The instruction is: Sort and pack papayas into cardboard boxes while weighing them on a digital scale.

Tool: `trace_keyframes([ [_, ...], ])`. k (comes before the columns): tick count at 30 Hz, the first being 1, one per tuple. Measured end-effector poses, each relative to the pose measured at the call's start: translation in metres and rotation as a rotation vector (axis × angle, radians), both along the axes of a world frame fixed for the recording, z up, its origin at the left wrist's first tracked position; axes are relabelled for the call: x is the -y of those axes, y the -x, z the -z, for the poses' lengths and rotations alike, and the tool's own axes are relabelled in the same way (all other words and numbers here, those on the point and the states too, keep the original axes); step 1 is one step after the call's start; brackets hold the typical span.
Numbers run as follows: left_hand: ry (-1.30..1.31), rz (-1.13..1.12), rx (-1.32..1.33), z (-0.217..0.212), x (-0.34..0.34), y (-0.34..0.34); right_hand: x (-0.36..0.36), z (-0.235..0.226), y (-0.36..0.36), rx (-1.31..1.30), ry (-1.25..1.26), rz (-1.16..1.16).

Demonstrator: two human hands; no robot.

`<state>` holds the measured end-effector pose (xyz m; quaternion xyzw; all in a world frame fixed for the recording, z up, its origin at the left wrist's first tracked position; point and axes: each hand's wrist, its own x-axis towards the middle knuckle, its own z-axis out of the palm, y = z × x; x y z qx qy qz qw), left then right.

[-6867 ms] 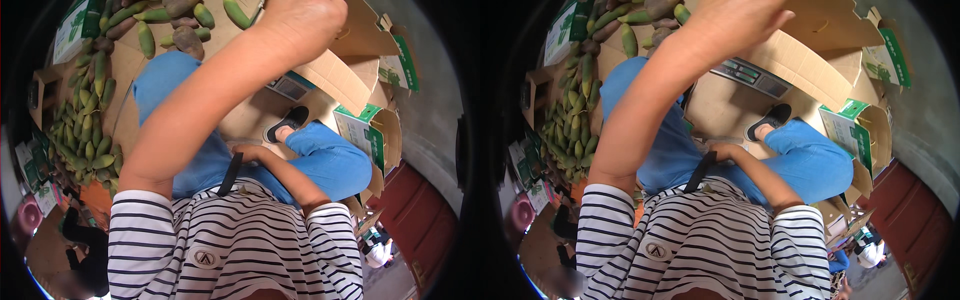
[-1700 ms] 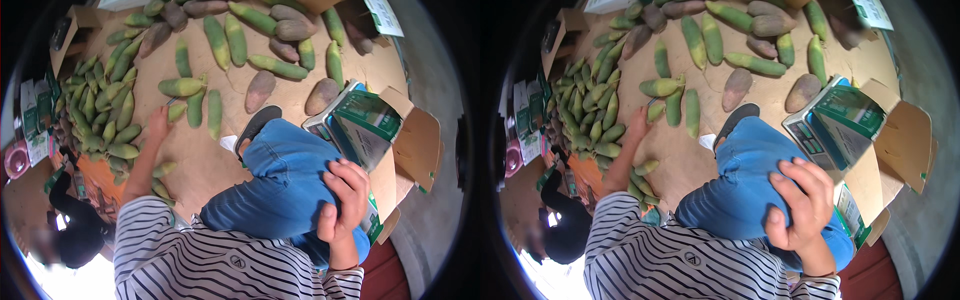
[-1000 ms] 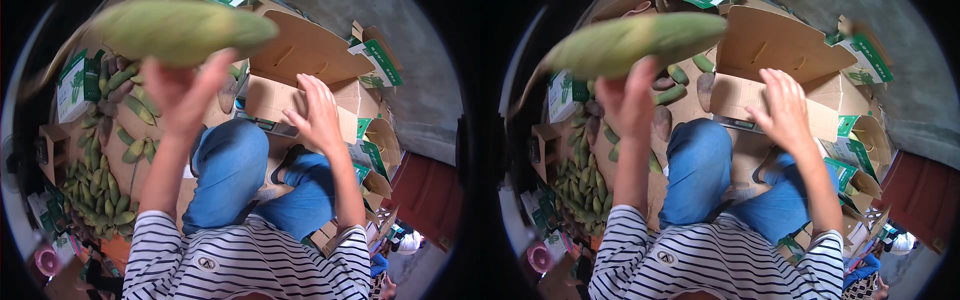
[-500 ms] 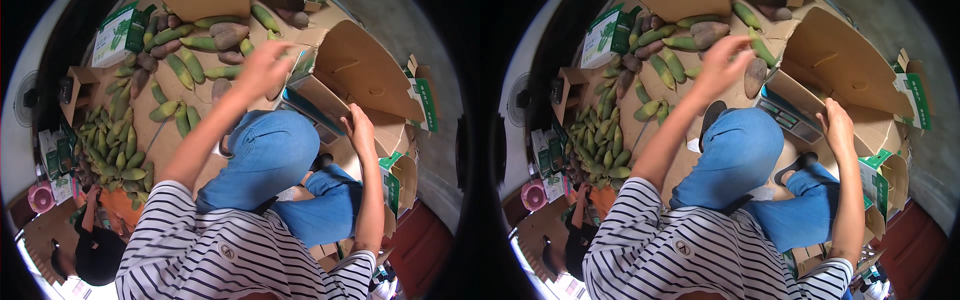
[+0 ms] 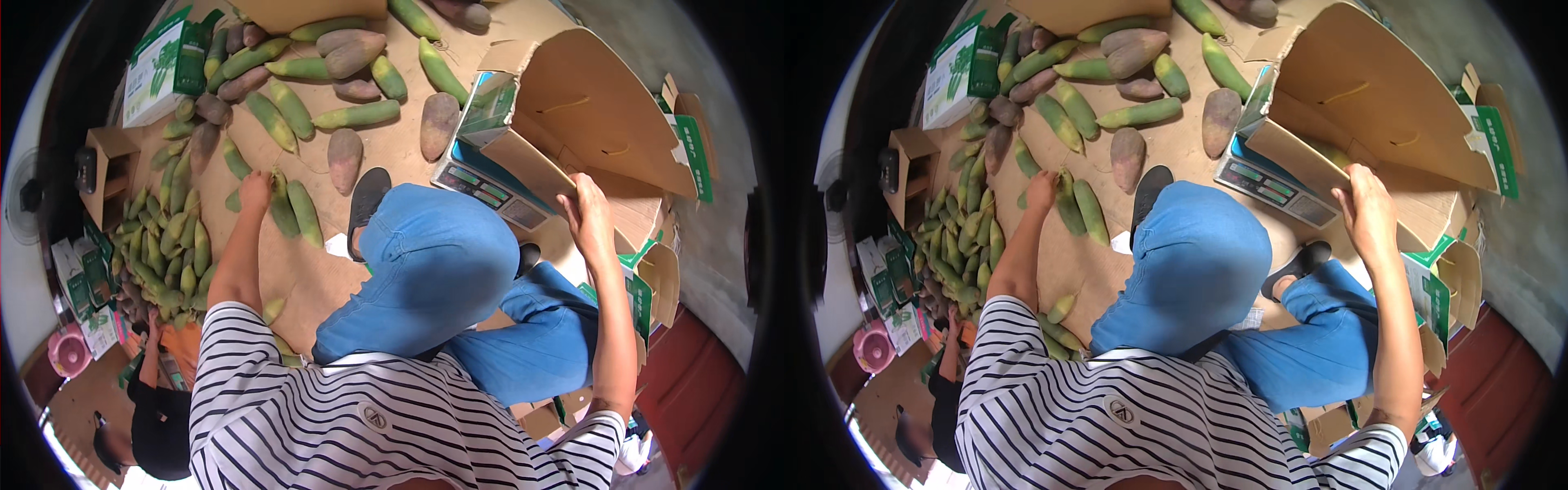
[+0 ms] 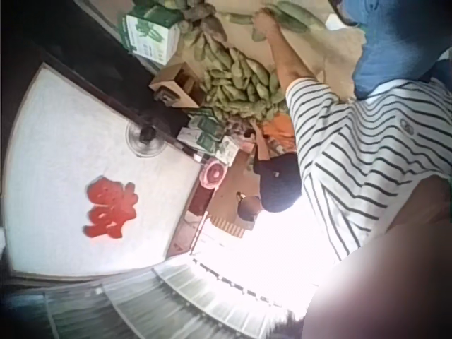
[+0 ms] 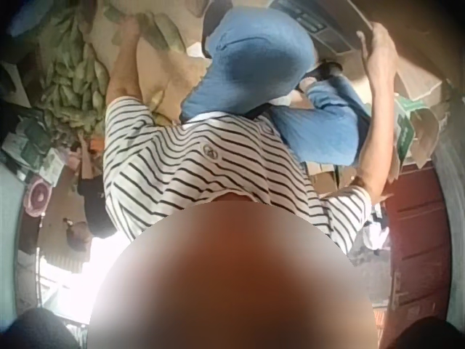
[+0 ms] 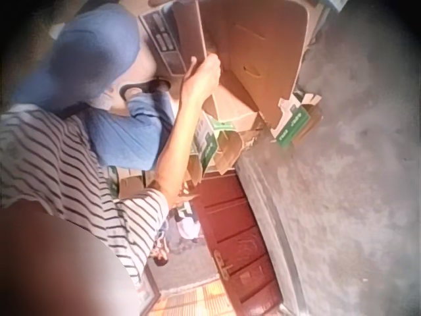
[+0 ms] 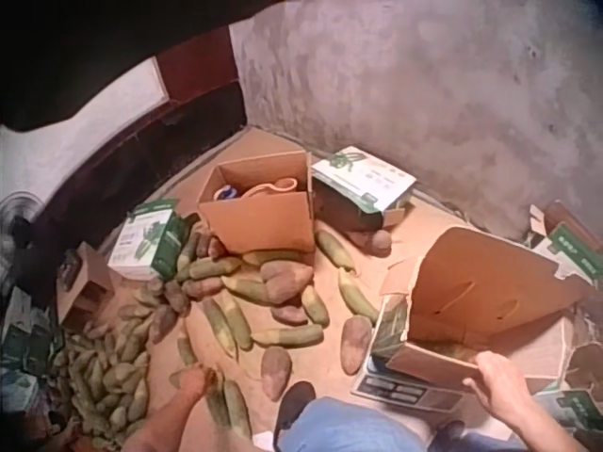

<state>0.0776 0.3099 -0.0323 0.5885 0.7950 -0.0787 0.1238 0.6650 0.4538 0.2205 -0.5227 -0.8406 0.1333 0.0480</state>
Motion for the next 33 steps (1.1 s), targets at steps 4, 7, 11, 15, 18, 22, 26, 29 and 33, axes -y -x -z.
trace_keyframes([
  [4, -0.14, 0.052, 0.046, -0.012, 0.021, -0.005, -0.003, 0.002, 0.001, -0.004, -0.035, -0.001],
  [7, -0.304, 0.005, 0.135, -0.041, 0.047, -0.029, -0.001, 0.003, 0.0, -0.068, -0.095, -0.053],
  [11, -0.496, -0.379, 0.129, -0.07, 0.074, -0.069, 0.001, 0.006, -0.004, -0.058, -0.087, -0.052],
  [15, -0.572, -0.539, 0.174, -0.108, 0.054, -0.073, 0.003, 0.01, -0.001, -0.038, -0.041, -0.021],
  [18, -0.696, -0.583, 0.478, -0.163, 0.019, -0.096, 0.005, 0.014, 0.0, -0.072, -0.104, -0.035],
  [22, -0.942, -0.338, 1.086, -0.263, -0.038, -0.188, 0.007, 0.014, -0.002, -0.058, -0.097, -0.01],
  [26, -1.04, -0.071, 1.4, -0.333, -0.09, -0.271, 0.008, 0.016, -0.003, -0.05, -0.094, -0.01],
  [29, -0.896, -0.024, 1.594, -0.347, -0.131, -0.329, 0.009, 0.019, -0.004, -0.053, -0.128, -0.02],
  [33, -0.483, 0.021, 1.637, -0.319, -0.175, -0.351, 0.008, 0.018, 0.003, 0.085, -0.111, -0.025],
])
